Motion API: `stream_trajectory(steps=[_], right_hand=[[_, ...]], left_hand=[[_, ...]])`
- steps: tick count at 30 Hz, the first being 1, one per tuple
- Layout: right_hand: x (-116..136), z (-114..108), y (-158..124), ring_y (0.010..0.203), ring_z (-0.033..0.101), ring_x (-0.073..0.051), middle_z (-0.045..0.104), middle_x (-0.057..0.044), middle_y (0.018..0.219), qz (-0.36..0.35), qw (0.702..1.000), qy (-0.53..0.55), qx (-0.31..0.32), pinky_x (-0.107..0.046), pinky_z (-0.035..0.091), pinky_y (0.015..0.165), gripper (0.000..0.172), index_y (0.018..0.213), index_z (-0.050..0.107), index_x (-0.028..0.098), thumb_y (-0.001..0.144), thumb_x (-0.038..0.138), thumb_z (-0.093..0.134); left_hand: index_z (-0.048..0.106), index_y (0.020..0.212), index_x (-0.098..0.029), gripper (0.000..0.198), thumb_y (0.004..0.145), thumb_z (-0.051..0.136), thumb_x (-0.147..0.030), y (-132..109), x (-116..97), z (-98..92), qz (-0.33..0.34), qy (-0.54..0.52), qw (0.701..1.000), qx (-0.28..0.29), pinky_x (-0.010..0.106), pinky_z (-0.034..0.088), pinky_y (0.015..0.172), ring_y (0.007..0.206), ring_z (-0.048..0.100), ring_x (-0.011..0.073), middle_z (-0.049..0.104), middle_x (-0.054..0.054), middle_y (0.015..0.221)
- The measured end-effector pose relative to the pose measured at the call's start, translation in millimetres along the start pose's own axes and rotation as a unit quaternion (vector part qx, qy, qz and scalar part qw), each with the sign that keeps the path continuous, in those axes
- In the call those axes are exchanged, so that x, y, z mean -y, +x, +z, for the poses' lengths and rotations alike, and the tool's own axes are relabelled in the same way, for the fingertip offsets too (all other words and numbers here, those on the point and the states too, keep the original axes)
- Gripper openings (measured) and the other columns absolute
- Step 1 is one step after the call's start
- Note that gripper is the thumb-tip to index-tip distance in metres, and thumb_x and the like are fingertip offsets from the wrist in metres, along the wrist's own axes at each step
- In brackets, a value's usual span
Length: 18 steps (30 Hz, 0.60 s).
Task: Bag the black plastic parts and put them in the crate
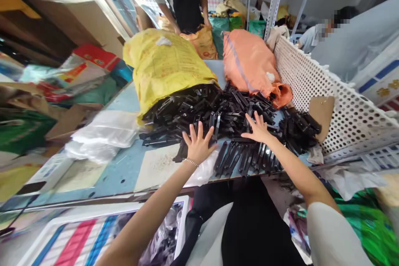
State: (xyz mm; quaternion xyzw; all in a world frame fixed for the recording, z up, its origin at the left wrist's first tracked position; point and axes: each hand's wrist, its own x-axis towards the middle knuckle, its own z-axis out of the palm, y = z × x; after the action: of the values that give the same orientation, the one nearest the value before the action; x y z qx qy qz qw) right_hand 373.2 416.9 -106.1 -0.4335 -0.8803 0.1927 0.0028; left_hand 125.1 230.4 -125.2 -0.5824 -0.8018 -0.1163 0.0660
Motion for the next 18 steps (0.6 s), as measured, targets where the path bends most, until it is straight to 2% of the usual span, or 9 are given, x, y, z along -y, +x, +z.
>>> stream_trajectory(steps=[3,6,9,12,14,16,18], right_hand=[[7.7,6.9,32.7,0.153,-0.006,-0.050,-0.023,-0.013,0.166,0.009,0.999,-0.033,-0.009,-0.074,0.008,0.115,0.112,0.167,0.007,0.031,0.081,0.078,0.063],[11.8,14.0,63.0,0.153,0.002,-0.049,-0.022,-0.013,0.166,-0.019,0.997,-0.060,-0.034,-0.076,0.014,0.112,0.106,0.166,0.014,0.034,0.082,0.072,0.067],[17.6,18.9,90.7,0.152,0.011,-0.049,-0.017,-0.014,0.167,-0.045,0.996,-0.066,-0.041,-0.075,0.021,0.110,0.100,0.165,0.022,0.032,0.083,0.066,0.069],[26.6,22.6,113.6,0.149,0.019,-0.050,-0.002,-0.019,0.168,-0.043,0.996,-0.055,-0.049,-0.075,0.020,0.110,0.095,0.159,0.039,0.024,0.083,0.077,0.061],[33.2,24.4,124.0,0.149,0.017,-0.049,0.001,-0.019,0.168,-0.047,0.996,-0.047,-0.059,-0.077,0.018,0.109,0.100,0.161,0.034,0.026,0.082,0.083,0.055],[38.4,24.6,129.8,0.150,0.015,-0.049,-0.007,-0.015,0.169,-0.045,0.996,-0.038,-0.064,-0.079,0.017,0.108,0.106,0.166,0.016,0.032,0.082,0.084,0.055],[40.9,22.4,131.0,0.151,0.013,-0.049,-0.015,-0.011,0.168,-0.039,0.997,-0.033,-0.057,-0.079,0.016,0.109,0.108,0.166,0.006,0.036,0.082,0.082,0.057]], left_hand=[[0.033,0.156,-0.039,0.087,0.080,0.071,-0.057,22.9,-4.2,12.1,-0.005,-0.012,1.000,-0.005,0.079,0.005,0.122,0.157,0.002,0.0462,-0.001,0.009,0.171],[0.042,0.153,-0.035,0.076,0.084,0.064,-0.059,36.0,-6.4,18.4,-0.026,-0.015,0.999,-0.021,0.076,0.010,0.122,0.156,0.013,0.0438,0.008,0.007,0.171],[0.048,0.149,-0.032,0.071,0.085,0.060,-0.060,46.6,-1.8,22.2,-0.030,-0.016,0.999,-0.029,0.073,0.013,0.123,0.155,0.015,0.0421,0.013,0.006,0.170],[0.047,0.150,-0.030,0.075,0.084,0.061,-0.063,59.6,12.4,25.1,-0.050,-0.018,0.998,-0.036,0.069,0.014,0.125,0.155,0.013,0.0404,0.017,0.006,0.170],[0.049,0.148,-0.030,0.076,0.082,0.062,-0.066,68.3,24.0,26.3,-0.064,-0.013,0.997,-0.032,0.069,0.013,0.126,0.156,0.010,0.0410,0.017,0.005,0.170],[0.051,0.147,-0.031,0.077,0.081,0.062,-0.068,74.4,33.7,26.7,-0.066,-0.002,0.998,-0.021,0.071,0.011,0.125,0.156,0.008,0.0425,0.017,0.003,0.170],[0.050,0.148,-0.031,0.078,0.081,0.061,-0.070,76.5,39.4,26.4,-0.060,0.008,0.998,-0.013,0.073,0.013,0.124,0.156,0.008,0.0439,0.016,0.004,0.170]])
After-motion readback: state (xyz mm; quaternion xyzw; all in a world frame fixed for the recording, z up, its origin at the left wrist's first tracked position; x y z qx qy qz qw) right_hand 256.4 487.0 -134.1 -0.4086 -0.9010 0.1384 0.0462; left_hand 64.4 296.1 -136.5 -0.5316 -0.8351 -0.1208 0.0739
